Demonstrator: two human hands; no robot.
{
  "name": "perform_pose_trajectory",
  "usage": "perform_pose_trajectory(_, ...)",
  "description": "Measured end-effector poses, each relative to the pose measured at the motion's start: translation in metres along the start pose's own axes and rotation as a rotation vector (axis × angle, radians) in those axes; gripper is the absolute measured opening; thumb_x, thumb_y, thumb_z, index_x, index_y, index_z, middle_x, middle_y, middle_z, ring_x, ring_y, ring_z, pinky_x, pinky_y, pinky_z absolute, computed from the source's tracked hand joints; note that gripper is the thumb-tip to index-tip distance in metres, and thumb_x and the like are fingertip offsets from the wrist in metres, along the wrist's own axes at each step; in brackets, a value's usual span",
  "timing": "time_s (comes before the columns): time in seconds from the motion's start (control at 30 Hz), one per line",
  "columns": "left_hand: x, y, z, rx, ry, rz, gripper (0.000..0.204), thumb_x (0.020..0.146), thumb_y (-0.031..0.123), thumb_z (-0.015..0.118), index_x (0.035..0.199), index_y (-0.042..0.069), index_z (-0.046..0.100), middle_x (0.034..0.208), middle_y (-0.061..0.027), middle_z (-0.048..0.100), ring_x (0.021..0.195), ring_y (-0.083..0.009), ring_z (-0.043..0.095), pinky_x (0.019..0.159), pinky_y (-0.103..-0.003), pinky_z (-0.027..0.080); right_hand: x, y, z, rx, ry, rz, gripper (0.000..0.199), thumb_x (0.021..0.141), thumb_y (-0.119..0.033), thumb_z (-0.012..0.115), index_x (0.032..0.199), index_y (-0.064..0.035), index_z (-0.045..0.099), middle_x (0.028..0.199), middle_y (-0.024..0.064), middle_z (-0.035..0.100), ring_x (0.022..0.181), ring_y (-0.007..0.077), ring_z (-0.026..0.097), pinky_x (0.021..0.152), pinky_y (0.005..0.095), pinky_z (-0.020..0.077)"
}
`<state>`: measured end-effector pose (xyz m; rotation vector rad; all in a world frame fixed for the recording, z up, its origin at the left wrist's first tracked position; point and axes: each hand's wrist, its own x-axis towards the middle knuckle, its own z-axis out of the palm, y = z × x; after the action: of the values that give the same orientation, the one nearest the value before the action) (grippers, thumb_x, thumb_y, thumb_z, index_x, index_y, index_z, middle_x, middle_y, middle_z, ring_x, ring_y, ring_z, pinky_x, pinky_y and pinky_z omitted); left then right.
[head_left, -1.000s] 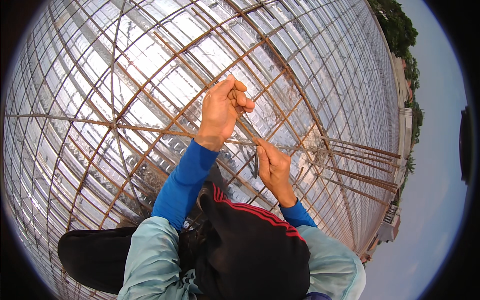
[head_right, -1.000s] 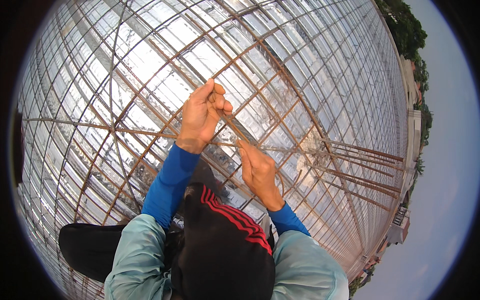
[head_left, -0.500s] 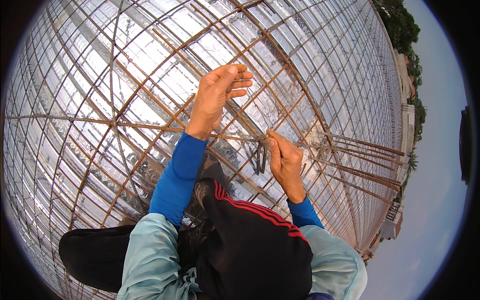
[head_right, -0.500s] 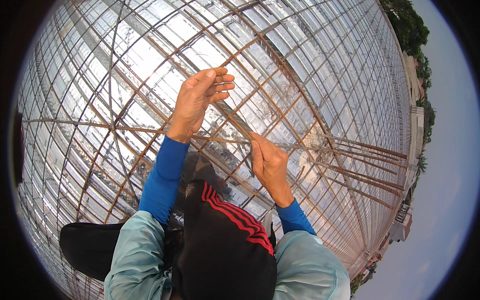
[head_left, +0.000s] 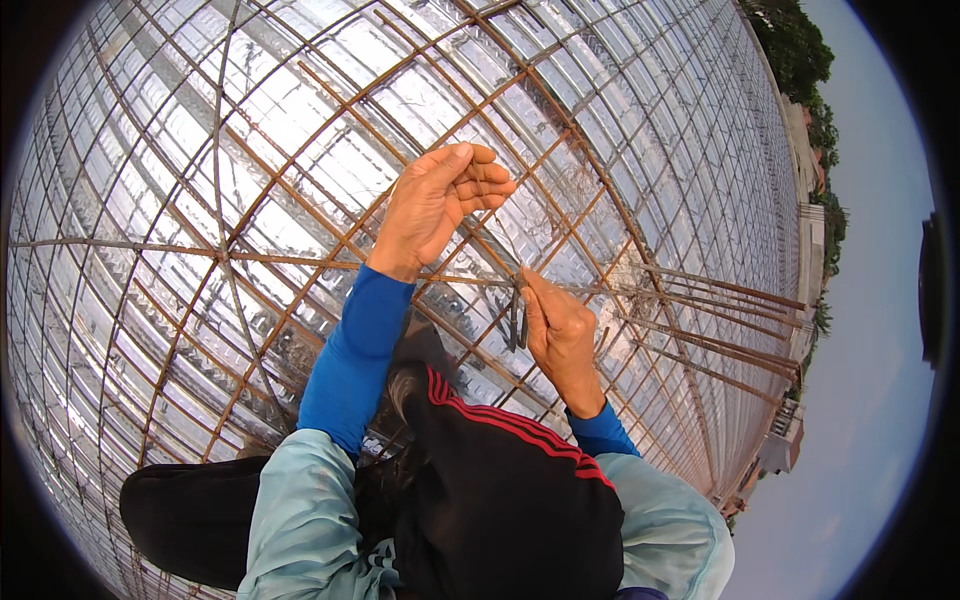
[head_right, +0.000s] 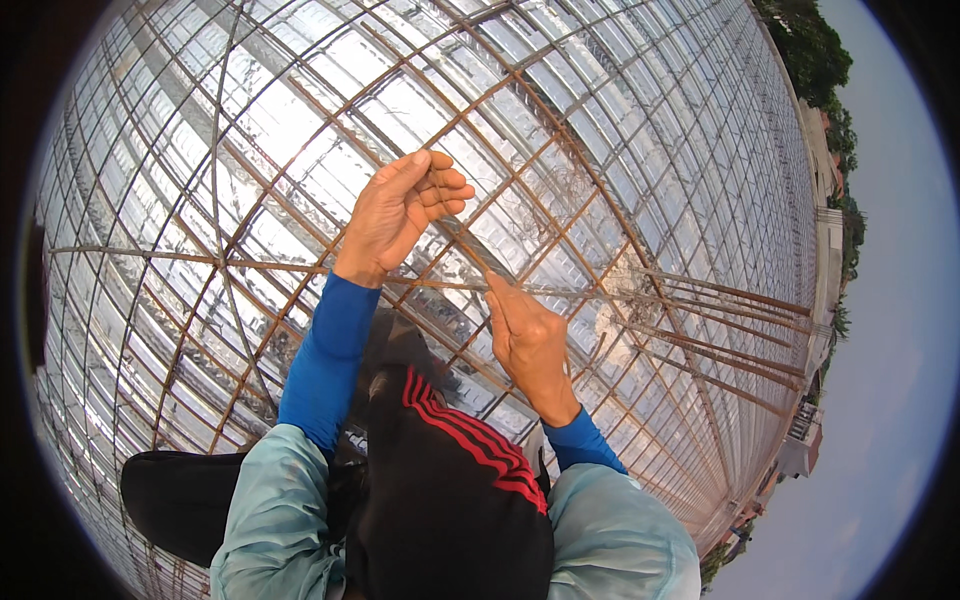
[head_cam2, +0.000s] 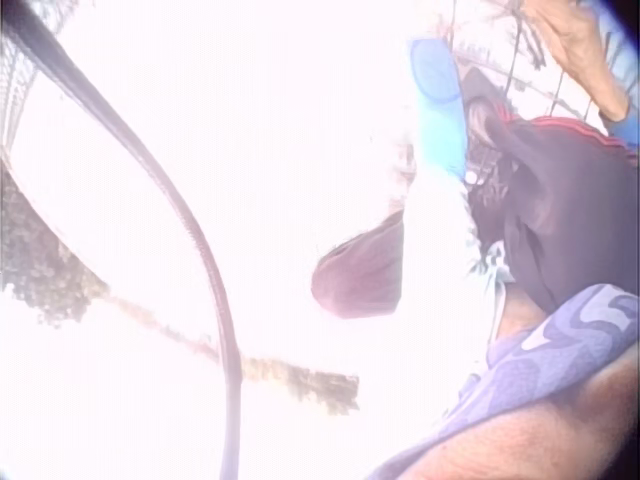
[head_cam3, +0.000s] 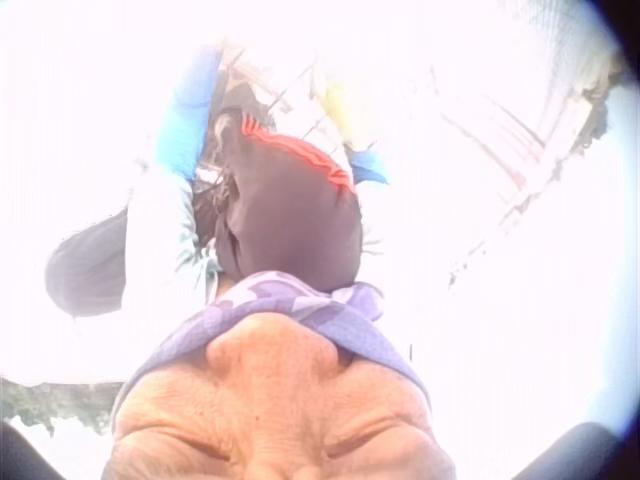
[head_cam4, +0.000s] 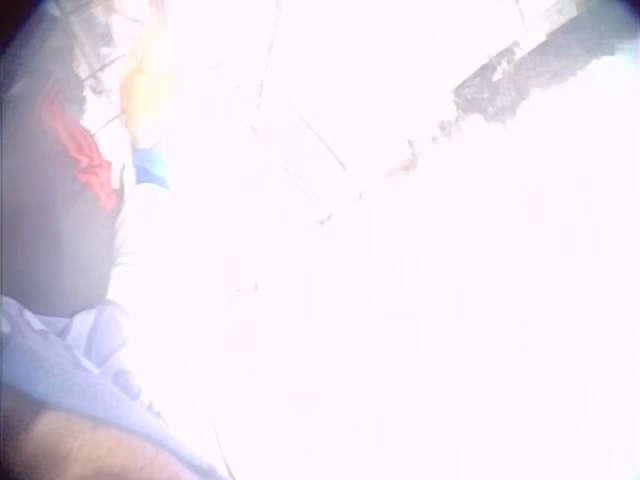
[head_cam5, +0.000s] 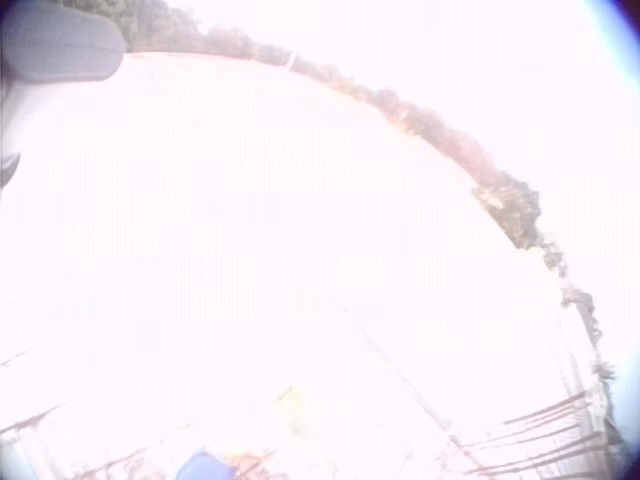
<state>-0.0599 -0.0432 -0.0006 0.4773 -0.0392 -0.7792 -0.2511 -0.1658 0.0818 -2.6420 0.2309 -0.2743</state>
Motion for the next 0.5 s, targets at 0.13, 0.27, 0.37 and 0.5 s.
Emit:
perform_pose_trajectory(0.13,-0.001,-0.003,0.008,-0.264,0.112,0.093,0.024,0.113,0.022,0.051,0.108,0.002,0.063,0.081,-0.0033,0.060,0.075,-0.0167,0.061,0.075,-0.033,0.054,0.007,-0.008,0.003,0.069,0.006,0.019,0.022,0.098,-0.005,0.069,0.119,0.0009,0.073,0.101,0.0226,0.076,0.081,0.0358,0.076,0.068,0.0382,0.0588)
perform_pose_trajectory(0.27,-0.003,0.002,0.012,-0.568,0.213,0.062,0.021,0.114,0.017,0.046,0.100,0.005,0.054,0.069,0.0021,0.042,0.060,-0.0102,0.037,0.062,-0.029,0.037,-0.004,-0.011,0.023,0.413,0.017,0.085,0.026,0.106,-0.014,0.062,0.126,0.0004,0.071,0.083,0.0128,0.074,0.063,0.0187,0.067,0.057,0.0322,0.0507)
perform_pose_trajectory(0.37,-0.004,0.001,0.013,-0.556,0.218,0.103,0.021,0.114,0.018,0.047,0.099,0.006,0.055,0.069,0.0026,0.042,0.057,-0.0092,0.034,0.056,-0.028,0.034,-0.017,-0.017,0.024,1.121,-0.182,0.567,0.033,0.112,-0.024,0.055,0.131,-0.0001,0.068,0.067,-0.0001,0.056,0.053,0.0062,0.044,0.050,0.0259,0.0363)
perform_pose_trajectory(0.5,-0.011,0.012,0.013,-0.625,0.246,0.126,0.014,0.112,0.012,0.048,0.103,0.001,0.054,0.068,0.0014,0.042,0.054,-0.0092,0.032,0.052,-0.026,0.030,-0.010,-0.023,0.033,1.839,-0.482,0.876,0.035,0.113,-0.029,0.052,0.136,-0.0042,0.061,0.064,-0.0076,0.033,0.050,0.0031,0.027,0.045,0.0208,0.0223)
